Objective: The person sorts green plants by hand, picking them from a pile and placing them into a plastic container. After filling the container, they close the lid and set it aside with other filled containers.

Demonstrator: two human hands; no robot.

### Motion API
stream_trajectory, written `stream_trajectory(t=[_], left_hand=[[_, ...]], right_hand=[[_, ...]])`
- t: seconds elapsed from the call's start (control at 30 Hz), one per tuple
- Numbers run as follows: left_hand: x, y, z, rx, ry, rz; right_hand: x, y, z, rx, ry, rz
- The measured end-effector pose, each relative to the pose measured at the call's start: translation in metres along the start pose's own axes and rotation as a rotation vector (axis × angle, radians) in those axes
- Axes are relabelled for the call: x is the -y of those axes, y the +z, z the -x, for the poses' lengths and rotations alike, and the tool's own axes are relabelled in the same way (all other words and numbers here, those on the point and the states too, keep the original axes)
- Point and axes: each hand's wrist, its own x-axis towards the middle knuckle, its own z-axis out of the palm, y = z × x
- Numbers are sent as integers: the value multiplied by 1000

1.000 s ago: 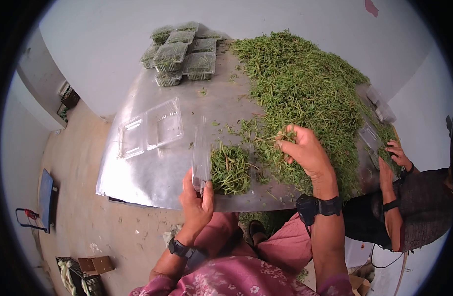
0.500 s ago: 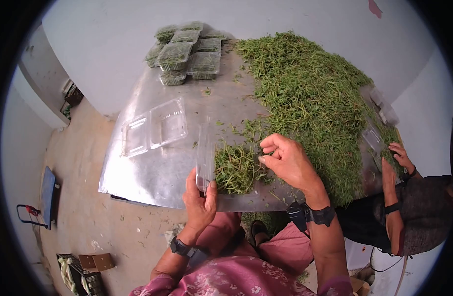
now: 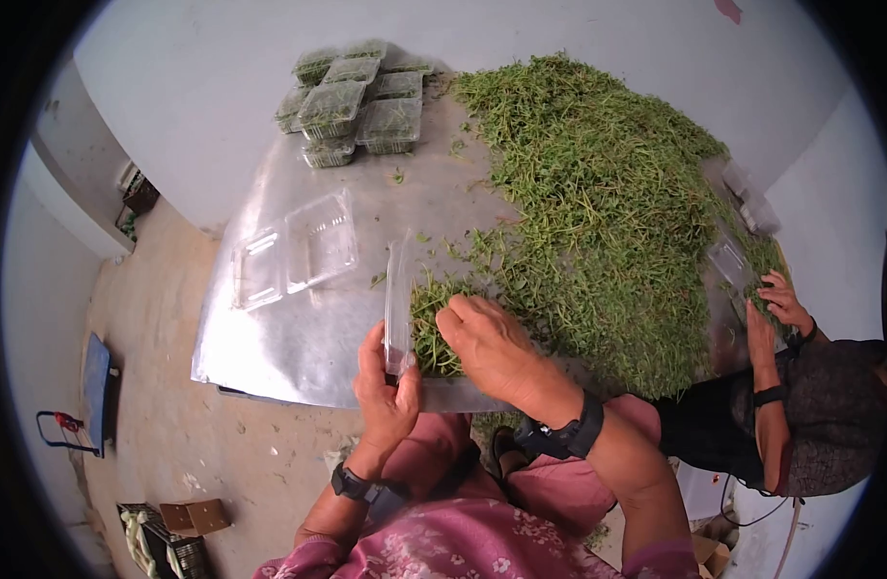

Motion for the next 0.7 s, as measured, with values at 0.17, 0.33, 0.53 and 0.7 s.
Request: stream_trajectory(t=[0.17,0.33,0.53,0.7], left_hand=[[8,2,-2,-37,111,-43],[9,3,0,-40,81,-43],[13,3,3,-20,-2,3],[16,2,4,-26,27,-47]], right_hand=[[-4,-23,5,-7,-13,-22],[-27,-63,6,-180,218,-267],[-40,-54,14,79,434,-344],[-42,-42,13,57,353,-322]])
